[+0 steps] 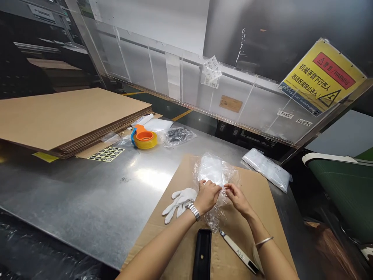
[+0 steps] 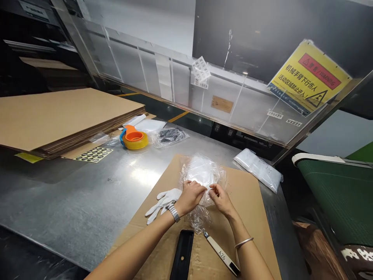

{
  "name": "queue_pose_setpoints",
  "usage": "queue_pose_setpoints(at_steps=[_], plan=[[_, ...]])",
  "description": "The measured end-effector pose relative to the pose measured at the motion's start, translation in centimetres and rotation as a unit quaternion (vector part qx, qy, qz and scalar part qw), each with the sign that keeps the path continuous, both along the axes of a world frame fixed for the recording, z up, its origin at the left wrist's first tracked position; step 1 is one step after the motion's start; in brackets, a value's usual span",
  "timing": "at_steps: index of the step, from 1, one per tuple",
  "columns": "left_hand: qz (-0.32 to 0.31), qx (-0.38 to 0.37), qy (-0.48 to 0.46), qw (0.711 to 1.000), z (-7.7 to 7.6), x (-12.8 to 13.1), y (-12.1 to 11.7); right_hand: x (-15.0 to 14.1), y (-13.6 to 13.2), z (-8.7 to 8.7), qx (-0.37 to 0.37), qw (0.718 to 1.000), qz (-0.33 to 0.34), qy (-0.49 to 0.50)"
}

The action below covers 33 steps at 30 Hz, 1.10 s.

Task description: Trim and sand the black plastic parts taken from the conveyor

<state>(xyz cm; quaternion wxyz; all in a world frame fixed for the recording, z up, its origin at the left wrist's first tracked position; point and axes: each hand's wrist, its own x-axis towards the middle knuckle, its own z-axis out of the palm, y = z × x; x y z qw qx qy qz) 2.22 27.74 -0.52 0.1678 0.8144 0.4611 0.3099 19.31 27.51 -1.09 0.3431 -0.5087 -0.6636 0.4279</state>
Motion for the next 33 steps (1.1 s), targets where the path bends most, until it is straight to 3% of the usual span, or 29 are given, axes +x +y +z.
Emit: queue_pose_setpoints(at_steps=[10,17,20,26,30,33], plan=[[0.0,0.012,-0.048,0.999,0.8,-0.2,-1.8,-0.1,-2.2,1.3,0.006,0.998,0.027,-0.051],[0.112,-0.024,-0.203,0.973,0.6,-0.7,-5.3,-1.2,-4.3,2.5,0.033,0.998,-0.006,-0.059],[0.091,-0.09,-0.26,0.957,0.2,-0.5,-7.7,-2.1,-5.5,2.6,0.049,0.996,-0.02,-0.07],[0.047,-0.199,-0.332,0.921,-1.3,-0.3,-10.0,-3.8,-8.3,2.5,0.051,0.995,0.034,-0.082],[0.097,-0.195,-0.338,0.916,-2.7,-1.2,-11.0,-3.6,-9.0,1.7,0.054,0.995,-0.012,-0.081],[0.152,-0.148,-0.298,0.931,-3.3,-1.9,-12.0,-3.8,-9.6,1.2,0.086,0.989,-0.063,-0.104]])
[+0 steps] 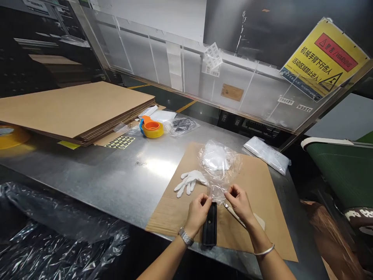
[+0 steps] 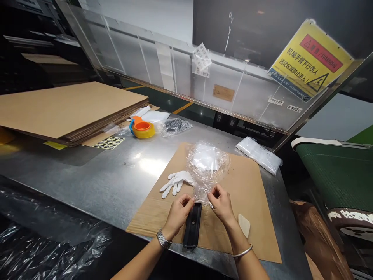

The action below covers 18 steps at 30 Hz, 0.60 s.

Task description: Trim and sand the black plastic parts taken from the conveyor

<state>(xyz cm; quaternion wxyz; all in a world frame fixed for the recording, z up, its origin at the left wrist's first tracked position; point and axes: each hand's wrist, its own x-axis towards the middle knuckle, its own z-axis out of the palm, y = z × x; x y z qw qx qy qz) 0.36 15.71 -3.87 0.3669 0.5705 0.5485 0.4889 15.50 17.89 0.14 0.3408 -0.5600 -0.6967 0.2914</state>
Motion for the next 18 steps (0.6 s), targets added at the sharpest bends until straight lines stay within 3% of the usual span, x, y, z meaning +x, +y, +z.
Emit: queue_pose_setpoints(at_steps=[3,5,8,11,14,18], plan=[[0.042,0.06,0.084,0.994,0.0,-0.3,-0.7,-1.0,-1.1,0.0,0.021,0.999,0.03,-0.041],[0.035,0.101,0.138,0.985,0.1,-0.6,-0.7,-1.7,-2.0,-0.1,0.025,0.996,0.05,-0.068],[0.024,0.137,0.208,0.968,-0.1,-1.5,-0.2,-2.3,-3.8,-0.9,0.016,0.994,0.003,-0.112],[0.038,0.15,0.258,0.954,-0.8,-2.4,-0.1,-2.5,-6.6,-2.8,-0.023,0.985,-0.058,-0.164],[0.033,0.147,0.294,0.944,-1.5,-2.9,-0.6,-1.9,-9.8,-4.7,-0.073,0.975,-0.073,-0.195],[0.009,0.124,0.319,0.94,-2.3,-2.9,-1.6,0.6,-13.5,-4.7,-0.123,0.972,-0.072,-0.187]])
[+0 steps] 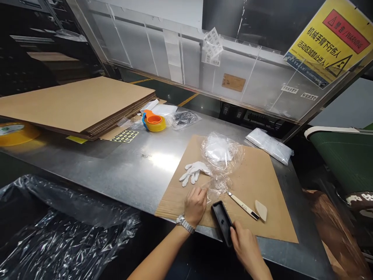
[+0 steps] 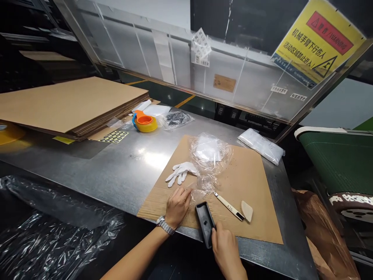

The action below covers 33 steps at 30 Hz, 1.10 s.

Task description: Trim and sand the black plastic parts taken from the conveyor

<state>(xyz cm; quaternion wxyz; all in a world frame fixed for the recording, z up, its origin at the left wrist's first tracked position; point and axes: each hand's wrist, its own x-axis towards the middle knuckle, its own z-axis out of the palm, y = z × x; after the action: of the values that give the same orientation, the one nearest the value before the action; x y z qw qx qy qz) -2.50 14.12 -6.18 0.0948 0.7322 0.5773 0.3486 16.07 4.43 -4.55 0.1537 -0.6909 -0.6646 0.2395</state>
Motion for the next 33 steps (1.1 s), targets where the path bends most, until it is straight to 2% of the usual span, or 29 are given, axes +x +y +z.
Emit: queue_pose_setpoints(at_steps=[2,4,6,8,12,15,20,23,29,33], plan=[[-0.016,-0.022,0.002,1.0,-0.2,0.2,-0.4,1.1,-1.3,0.8,-0.035,0.998,0.012,0.051],[-0.039,-0.049,-0.004,0.998,-0.2,0.5,-0.7,1.5,-2.2,1.5,-0.09,0.983,0.021,0.156],[-0.075,-0.08,-0.016,0.994,0.1,0.7,-0.9,1.1,-2.5,1.4,-0.134,0.956,0.01,0.259],[-0.119,-0.108,-0.029,0.987,0.3,0.6,-1.1,0.7,-2.4,0.5,-0.144,0.944,-0.015,0.295],[-0.189,-0.137,-0.037,0.972,0.7,-0.1,-1.6,0.5,-2.1,-1.6,-0.125,0.956,-0.058,0.259],[-0.203,-0.13,-0.025,0.97,0.7,-0.2,-2.4,0.5,-2.3,-1.9,-0.076,0.973,-0.078,0.202],[-0.159,-0.069,0.034,0.984,0.6,1.4,-4.5,-1.2,-2.4,-0.6,0.017,0.992,-0.06,0.106],[-0.182,-0.027,0.081,0.98,1.1,2.2,-5.7,-1.7,-1.8,-0.3,0.038,0.994,-0.054,0.082],[-0.218,0.042,0.136,0.965,3.4,2.5,-6.8,-0.9,-0.9,0.4,0.038,0.993,-0.089,0.062],[-0.268,0.076,0.142,0.95,5.5,3.6,-7.3,-0.9,-1.5,3.2,0.048,0.996,-0.077,0.018]])
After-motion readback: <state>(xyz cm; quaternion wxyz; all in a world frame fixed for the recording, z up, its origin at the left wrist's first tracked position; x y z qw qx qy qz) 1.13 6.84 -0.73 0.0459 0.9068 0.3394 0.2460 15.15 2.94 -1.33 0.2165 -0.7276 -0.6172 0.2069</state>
